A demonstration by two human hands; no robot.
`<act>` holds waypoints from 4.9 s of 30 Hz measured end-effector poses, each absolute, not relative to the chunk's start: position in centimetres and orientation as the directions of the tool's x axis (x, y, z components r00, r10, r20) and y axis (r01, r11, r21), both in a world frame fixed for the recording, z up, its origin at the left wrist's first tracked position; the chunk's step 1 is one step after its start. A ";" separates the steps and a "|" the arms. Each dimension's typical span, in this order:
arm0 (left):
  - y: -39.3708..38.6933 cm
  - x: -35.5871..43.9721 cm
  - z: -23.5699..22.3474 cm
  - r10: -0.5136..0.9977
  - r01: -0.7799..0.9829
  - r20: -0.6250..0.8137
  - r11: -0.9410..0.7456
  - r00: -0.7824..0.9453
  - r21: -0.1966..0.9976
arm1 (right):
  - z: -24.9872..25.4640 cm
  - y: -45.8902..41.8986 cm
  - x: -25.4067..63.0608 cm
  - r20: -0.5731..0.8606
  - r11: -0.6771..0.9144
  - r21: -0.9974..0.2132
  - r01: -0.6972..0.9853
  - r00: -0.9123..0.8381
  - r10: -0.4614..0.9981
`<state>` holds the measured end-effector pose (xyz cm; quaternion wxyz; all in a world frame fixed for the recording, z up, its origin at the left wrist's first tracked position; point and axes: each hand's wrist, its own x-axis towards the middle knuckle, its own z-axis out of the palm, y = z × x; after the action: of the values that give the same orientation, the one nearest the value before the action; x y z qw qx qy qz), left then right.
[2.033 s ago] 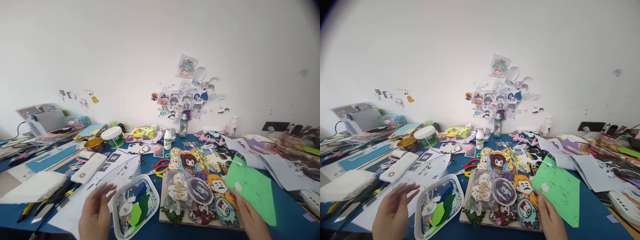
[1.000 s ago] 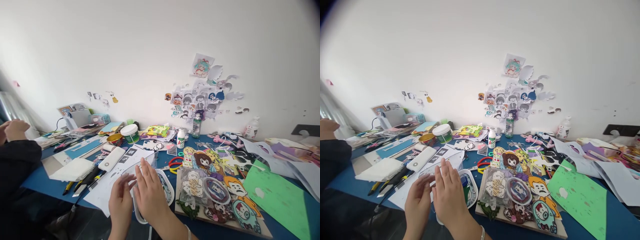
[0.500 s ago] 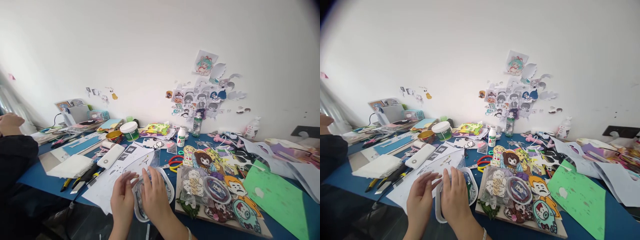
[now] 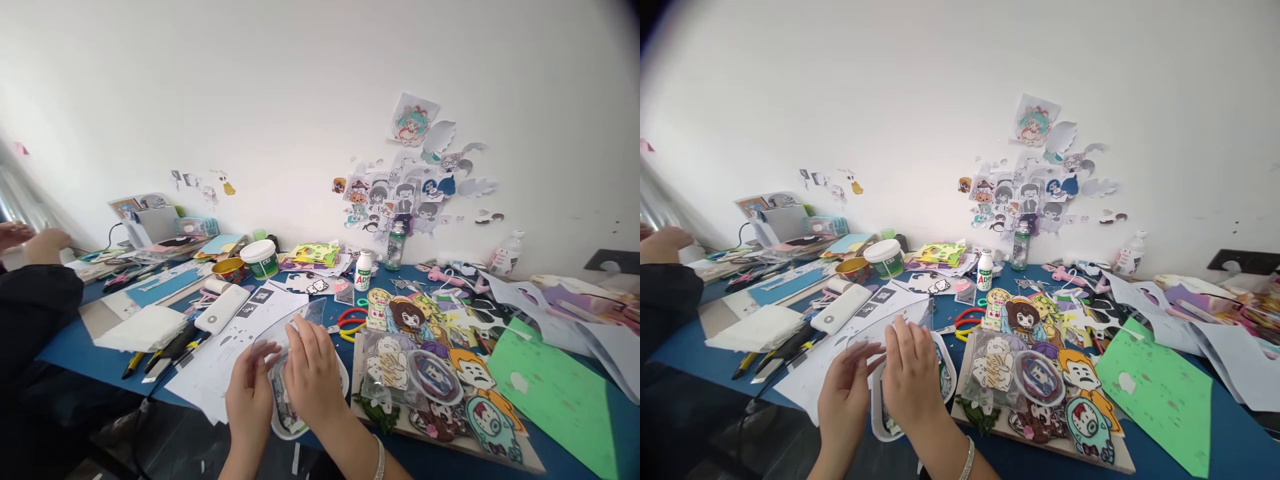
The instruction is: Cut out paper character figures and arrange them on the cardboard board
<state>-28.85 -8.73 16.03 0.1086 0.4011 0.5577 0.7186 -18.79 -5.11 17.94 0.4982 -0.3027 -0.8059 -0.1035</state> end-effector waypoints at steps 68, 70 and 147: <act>-9.2 -28.1 18.8 0.513 0.305 0.480 -0.391 -0.712 0.869 | 15.3 -4.6 -18.8 0.492 0.697 -0.237 0.677 -0.535 0.687; -9.3 -28.1 19.1 0.501 0.309 0.496 -0.412 -0.709 0.857 | 14.5 -4.4 -18.7 0.463 0.706 -0.235 0.668 -0.562 0.686; -9.6 -29.5 20.9 0.416 0.270 0.386 -0.312 -0.823 0.911 | 13.1 -4.5 -19.9 0.616 0.574 -0.143 0.806 -0.382 0.689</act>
<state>-29.53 -9.56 20.92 0.0485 0.2934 0.5844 0.7550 -19.92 -4.53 13.10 0.3234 -0.4522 -0.8262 -0.0907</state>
